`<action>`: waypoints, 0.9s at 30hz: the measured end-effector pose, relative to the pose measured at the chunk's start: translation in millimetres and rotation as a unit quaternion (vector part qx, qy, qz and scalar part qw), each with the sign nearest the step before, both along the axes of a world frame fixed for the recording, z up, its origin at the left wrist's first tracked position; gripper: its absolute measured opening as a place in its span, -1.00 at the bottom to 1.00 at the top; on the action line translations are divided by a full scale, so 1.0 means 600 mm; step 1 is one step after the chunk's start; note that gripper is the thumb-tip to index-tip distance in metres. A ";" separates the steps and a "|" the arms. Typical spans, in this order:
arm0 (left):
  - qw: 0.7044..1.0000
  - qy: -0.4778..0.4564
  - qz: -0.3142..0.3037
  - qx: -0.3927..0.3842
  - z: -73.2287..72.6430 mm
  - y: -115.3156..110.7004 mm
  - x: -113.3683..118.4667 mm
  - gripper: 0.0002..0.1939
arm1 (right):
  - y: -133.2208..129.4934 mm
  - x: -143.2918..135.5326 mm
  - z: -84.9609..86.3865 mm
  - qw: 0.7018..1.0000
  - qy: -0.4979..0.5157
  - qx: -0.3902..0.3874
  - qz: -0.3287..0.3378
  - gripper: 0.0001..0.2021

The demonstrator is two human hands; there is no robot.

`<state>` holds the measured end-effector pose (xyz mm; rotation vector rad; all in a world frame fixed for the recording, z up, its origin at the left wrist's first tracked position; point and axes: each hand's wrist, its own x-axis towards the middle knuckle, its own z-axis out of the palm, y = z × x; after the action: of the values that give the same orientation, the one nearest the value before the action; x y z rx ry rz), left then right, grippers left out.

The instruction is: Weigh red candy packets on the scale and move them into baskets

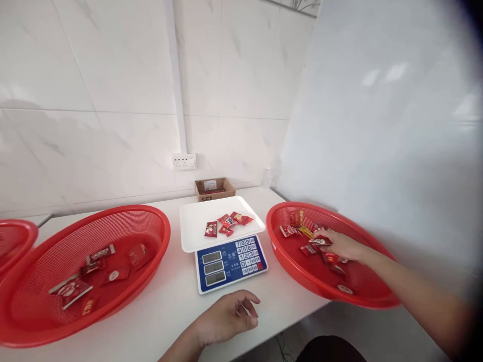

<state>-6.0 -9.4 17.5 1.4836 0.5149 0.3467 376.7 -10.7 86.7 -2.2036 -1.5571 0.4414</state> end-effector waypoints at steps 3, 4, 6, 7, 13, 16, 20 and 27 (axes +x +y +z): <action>1.000 0.008 0.007 -0.001 -0.006 0.001 -0.001 -0.56 | 0.014 -0.006 0.004 1.000 0.001 0.006 -0.008 -0.76; 1.000 0.009 0.006 0.000 -0.008 0.001 -0.002 -0.56 | 0.020 -0.012 0.009 0.999 0.005 0.039 -0.016 -0.76; 1.000 0.005 0.000 0.001 -0.013 0.000 -0.003 -0.57 | 0.037 -0.030 0.024 0.993 0.029 0.109 -0.027 -0.74; 1.000 0.002 -0.005 0.001 -0.015 -0.001 -0.003 -0.57 | 0.047 -0.044 0.034 0.990 0.045 0.133 -0.028 -0.72; 1.000 0.011 -0.008 0.003 -0.003 -0.002 -0.003 -0.56 | 0.120 -0.173 0.072 0.978 0.080 0.181 0.072 -0.70; 1.000 0.016 0.000 0.011 -0.002 0.003 -0.005 -0.55 | 0.157 -0.245 0.061 0.972 0.081 0.190 0.116 -0.74; 1.000 0.020 0.006 0.017 -0.021 0.012 -0.006 -0.56 | 0.196 -0.310 0.031 0.968 0.079 0.194 0.137 -0.72; 1.000 0.003 -0.003 0.010 -0.030 0.010 -0.003 -0.54 | 0.234 -0.331 0.030 0.960 0.061 0.244 0.125 -0.68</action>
<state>-7.5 -3.6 -0.4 1.5057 0.5136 0.3445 177.8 129.6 104.7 -1.5909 -1.6682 0.2262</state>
